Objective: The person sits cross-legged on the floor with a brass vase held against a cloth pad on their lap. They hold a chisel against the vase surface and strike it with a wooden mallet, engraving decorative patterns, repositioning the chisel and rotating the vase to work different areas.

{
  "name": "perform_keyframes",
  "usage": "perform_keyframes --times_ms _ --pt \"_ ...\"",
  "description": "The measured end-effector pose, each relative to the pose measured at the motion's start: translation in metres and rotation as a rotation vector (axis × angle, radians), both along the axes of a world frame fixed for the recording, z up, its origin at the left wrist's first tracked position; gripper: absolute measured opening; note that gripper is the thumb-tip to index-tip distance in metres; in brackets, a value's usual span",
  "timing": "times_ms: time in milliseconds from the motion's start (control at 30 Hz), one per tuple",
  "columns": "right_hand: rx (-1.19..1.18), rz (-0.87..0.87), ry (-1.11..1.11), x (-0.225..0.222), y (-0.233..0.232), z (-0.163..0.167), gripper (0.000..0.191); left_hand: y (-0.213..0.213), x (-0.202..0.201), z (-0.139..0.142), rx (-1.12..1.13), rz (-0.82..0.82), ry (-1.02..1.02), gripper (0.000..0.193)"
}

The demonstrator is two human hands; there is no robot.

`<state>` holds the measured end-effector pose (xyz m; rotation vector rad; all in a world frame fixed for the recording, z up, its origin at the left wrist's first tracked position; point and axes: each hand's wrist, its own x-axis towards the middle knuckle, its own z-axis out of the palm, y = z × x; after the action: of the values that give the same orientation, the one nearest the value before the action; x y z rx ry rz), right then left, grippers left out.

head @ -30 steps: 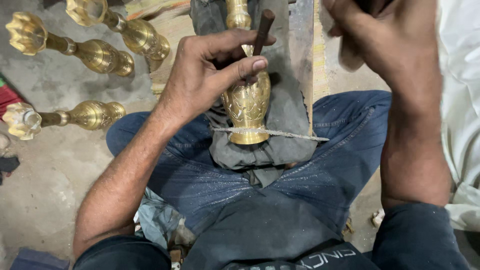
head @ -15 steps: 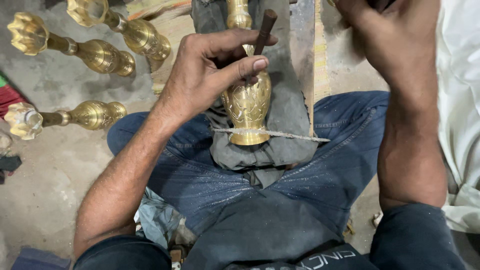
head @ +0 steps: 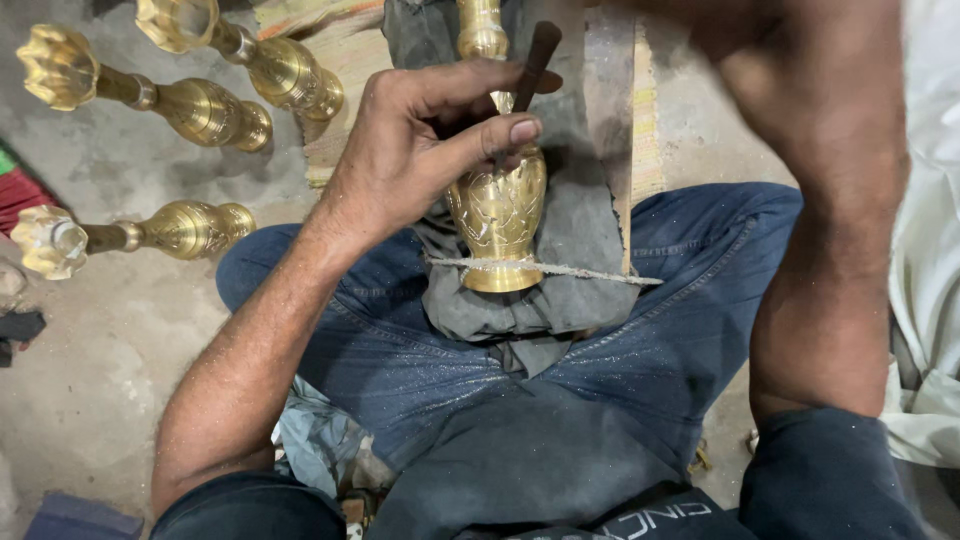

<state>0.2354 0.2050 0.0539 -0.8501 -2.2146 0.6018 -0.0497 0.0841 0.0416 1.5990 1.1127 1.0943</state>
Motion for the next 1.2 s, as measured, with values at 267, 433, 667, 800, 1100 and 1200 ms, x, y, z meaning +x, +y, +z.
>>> perform_keyframes --times_ms 267,433,667,800,1100,1200 --pt "-0.086 0.002 -0.024 0.012 -0.002 -0.022 0.008 0.000 0.000 0.002 -0.048 0.019 0.049 0.031" --pt "-0.262 -0.008 0.205 0.014 -0.005 -0.022 0.013 0.001 0.000 0.004 -0.011 -0.015 -0.024 0.035" --pt "-0.032 -0.072 -0.156 0.006 -0.012 -0.004 0.015 0.001 0.000 0.004 -0.049 -0.023 -0.015 0.033" --pt "-0.006 -0.080 -0.231 0.000 -0.017 0.006 0.025 0.004 -0.002 0.000 -0.010 -0.006 0.085 0.031" --pt "-0.068 -0.085 -0.170 0.000 -0.025 0.008 0.022 0.003 -0.001 0.001 -0.026 -0.040 -0.012 0.034" --pt "0.141 -0.056 -0.301 0.005 -0.027 0.007 0.026 0.003 -0.001 0.003 -0.073 -0.029 -0.025 0.034"
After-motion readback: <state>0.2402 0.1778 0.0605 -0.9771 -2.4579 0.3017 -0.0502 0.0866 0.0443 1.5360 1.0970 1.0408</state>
